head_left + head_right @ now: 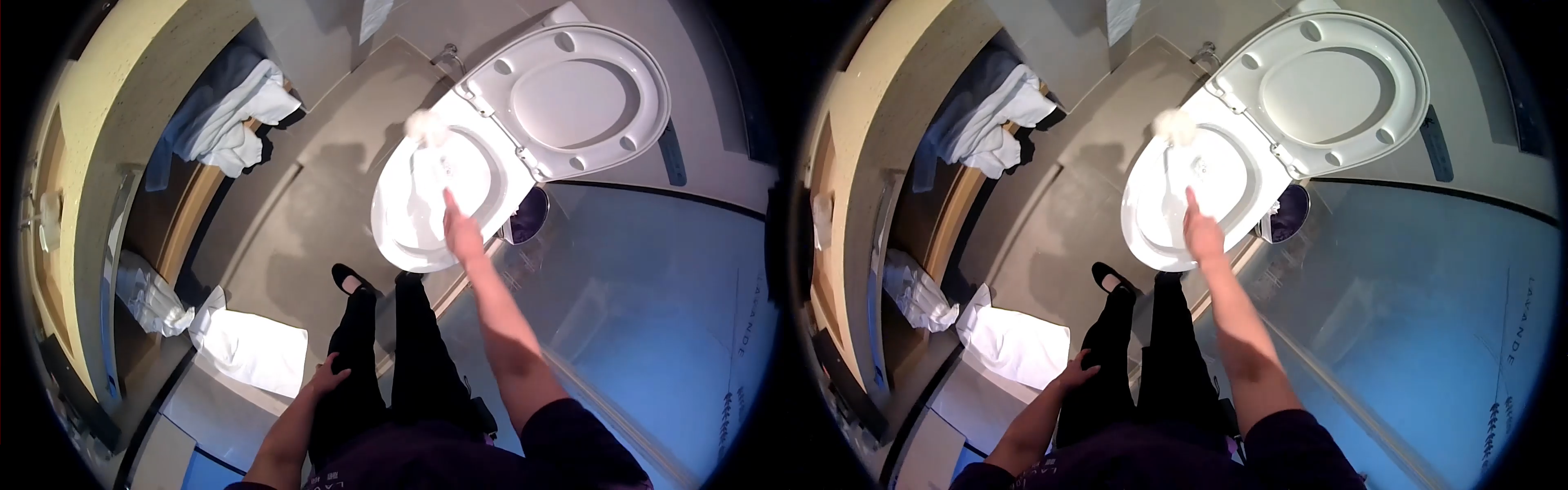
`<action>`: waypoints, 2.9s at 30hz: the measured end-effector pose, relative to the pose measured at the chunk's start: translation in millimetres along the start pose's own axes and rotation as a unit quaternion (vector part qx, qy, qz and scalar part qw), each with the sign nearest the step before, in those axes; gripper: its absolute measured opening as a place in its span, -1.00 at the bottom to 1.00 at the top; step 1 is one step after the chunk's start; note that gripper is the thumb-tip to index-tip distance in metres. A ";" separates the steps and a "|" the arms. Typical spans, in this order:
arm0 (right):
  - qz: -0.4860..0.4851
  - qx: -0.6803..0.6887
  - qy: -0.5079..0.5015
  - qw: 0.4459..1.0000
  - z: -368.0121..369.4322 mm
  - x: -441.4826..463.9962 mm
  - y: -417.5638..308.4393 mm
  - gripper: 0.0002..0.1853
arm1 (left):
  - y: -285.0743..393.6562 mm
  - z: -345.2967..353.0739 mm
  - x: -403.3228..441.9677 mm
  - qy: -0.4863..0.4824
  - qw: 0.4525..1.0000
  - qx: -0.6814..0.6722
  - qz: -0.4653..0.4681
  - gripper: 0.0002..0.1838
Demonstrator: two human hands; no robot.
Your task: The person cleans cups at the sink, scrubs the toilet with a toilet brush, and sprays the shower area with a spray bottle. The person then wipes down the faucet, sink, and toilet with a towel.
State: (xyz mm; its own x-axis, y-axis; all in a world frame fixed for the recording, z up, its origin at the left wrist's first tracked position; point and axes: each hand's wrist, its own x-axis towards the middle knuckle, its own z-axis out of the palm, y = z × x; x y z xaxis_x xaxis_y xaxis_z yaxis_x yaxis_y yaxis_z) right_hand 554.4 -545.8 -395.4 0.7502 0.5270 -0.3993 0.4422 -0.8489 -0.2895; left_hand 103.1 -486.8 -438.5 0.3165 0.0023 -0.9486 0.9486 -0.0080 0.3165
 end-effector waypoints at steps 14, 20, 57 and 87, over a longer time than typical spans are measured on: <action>0.130 0.300 0.025 0.945 -4.2 -158.0 43.6 -0.53 | -14.6 8.6 11.3 0.008 1.000 -0.009 -0.011 -0.11; 0.366 0.493 -0.246 0.750 41.3 -48.3 88.2 -0.55 | -21.1 7.1 20.2 -0.010 1.000 0.016 -0.003 -0.10; 0.169 -0.144 0.049 0.974 -73.8 -77.2 266.1 -0.14 | 112.6 -32.5 100.6 0.199 0.965 0.074 0.152 -0.53; 0.144 0.401 -0.073 0.902 -144.6 1.4 326.6 -0.44 | 461.5 -33.7 -6.7 0.364 0.757 0.037 0.542 -0.62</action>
State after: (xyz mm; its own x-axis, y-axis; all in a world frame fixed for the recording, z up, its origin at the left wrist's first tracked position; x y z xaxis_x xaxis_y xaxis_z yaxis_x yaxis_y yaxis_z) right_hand 771.0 -828.1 -364.7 0.6785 0.3397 -0.6513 -0.3022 -0.6791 -0.6690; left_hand 539.0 -456.8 -286.0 0.8535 0.5045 0.1302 0.1345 -0.4547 0.8804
